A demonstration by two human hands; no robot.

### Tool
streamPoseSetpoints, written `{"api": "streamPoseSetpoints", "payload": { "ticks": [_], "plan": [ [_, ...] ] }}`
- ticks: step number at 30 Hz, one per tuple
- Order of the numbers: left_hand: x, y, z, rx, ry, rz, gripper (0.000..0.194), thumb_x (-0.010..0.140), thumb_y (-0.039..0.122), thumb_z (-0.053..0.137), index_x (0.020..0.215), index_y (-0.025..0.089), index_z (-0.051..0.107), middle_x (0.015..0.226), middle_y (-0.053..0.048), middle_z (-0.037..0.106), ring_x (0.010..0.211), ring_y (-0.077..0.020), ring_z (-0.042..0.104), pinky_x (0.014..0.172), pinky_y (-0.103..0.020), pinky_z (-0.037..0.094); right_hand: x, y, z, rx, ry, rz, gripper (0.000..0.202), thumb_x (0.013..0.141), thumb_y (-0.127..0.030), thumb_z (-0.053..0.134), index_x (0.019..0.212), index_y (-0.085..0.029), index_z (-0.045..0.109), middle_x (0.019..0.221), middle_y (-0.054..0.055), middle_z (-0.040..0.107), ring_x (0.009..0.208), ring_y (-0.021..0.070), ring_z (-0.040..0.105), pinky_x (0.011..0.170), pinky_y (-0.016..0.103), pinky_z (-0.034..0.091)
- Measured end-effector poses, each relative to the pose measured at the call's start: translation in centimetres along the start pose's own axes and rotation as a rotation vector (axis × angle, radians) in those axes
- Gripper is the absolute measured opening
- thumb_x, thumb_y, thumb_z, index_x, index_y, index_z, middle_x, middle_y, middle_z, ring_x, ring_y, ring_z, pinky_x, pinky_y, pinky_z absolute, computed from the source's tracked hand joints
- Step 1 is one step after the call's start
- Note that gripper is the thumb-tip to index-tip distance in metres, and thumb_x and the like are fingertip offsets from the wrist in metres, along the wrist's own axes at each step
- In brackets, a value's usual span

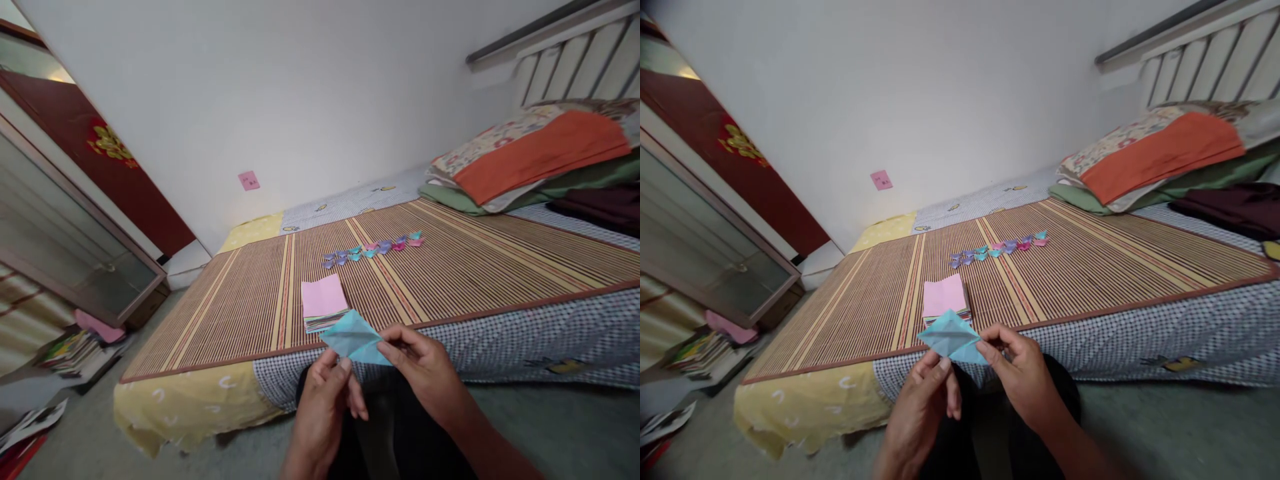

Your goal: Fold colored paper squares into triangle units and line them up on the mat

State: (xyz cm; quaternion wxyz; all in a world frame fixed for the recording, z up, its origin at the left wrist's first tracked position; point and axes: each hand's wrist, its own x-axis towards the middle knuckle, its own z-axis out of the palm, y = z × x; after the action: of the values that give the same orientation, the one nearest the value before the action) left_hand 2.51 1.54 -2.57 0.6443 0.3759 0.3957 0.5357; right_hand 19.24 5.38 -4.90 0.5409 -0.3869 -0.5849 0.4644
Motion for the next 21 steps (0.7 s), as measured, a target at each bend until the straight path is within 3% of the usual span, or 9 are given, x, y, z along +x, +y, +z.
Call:
{"api": "streamPoseSetpoints", "payload": {
  "ticks": [4, 9, 12, 17, 21],
  "plan": [
    [-0.2, 0.3, -0.1, -0.191, -0.032, -0.129, 0.031, 0.082, 0.038, 0.081, 0.098, 0.013, 0.071, 0.081, -0.013, 0.08, 0.056, -0.0162, 0.073, 0.047, -0.017, 0.048, 0.1, 0.1, -0.1, -0.016, -0.004, -0.012, 0.022, 0.093, -0.04, 0.065, 0.085, -0.019, 0.069, 0.08, 0.002, 0.07, 0.077, 0.0194, 0.065, 0.071, 0.029, 0.052],
    [0.1, 0.2, 0.1, -0.271, 0.048, -0.105, 0.027, 0.079, 0.032, 0.085, 0.092, 0.01, 0.077, 0.101, -0.02, 0.081, 0.076, -0.0207, 0.078, 0.063, -0.022, 0.058, 0.2, 0.1, -0.2, -0.088, -0.065, -0.1, 0.017, 0.095, -0.032, 0.06, 0.088, -0.02, 0.069, 0.086, 0.004, 0.072, 0.085, 0.0211, 0.069, 0.08, 0.032, 0.054],
    [0.2, 0.0, 0.0, -0.143, 0.119, -0.013, 0.03, 0.081, 0.037, 0.082, 0.091, 0.009, 0.08, 0.101, -0.02, 0.081, 0.082, -0.0233, 0.077, 0.068, -0.026, 0.059, 0.3, -0.1, -0.3, -0.19, -0.031, -0.161, 0.011, 0.091, -0.023, 0.062, 0.096, -0.021, 0.071, 0.098, 0.006, 0.074, 0.097, 0.0227, 0.07, 0.089, 0.034, 0.054],
    [-0.4, 0.2, -0.1, 0.332, 0.182, 0.219, 0.028, 0.087, 0.04, 0.074, 0.102, 0.018, 0.084, 0.101, -0.012, 0.081, 0.095, -0.0289, 0.073, 0.085, -0.036, 0.056, -0.4, -1.1, -0.2, -0.283, -0.009, -0.281, 0.046, 0.081, -0.013, 0.065, 0.125, -0.026, 0.065, 0.128, 0.007, 0.069, 0.122, 0.0258, 0.064, 0.105, 0.04, 0.05],
    [-0.9, 0.4, 0.0, 0.495, 0.236, 0.346, 0.025, 0.082, 0.029, 0.078, 0.107, 0.025, 0.083, 0.112, -0.01, 0.078, 0.104, -0.0295, 0.07, 0.096, -0.036, 0.051, -0.8, -2.0, 0.0, -0.315, 0.05, -0.353, 0.059, 0.081, -0.013, 0.07, 0.137, -0.029, 0.056, 0.125, 0.007, 0.068, 0.117, 0.0252, 0.066, 0.099, 0.038, 0.054]
  ]
}}
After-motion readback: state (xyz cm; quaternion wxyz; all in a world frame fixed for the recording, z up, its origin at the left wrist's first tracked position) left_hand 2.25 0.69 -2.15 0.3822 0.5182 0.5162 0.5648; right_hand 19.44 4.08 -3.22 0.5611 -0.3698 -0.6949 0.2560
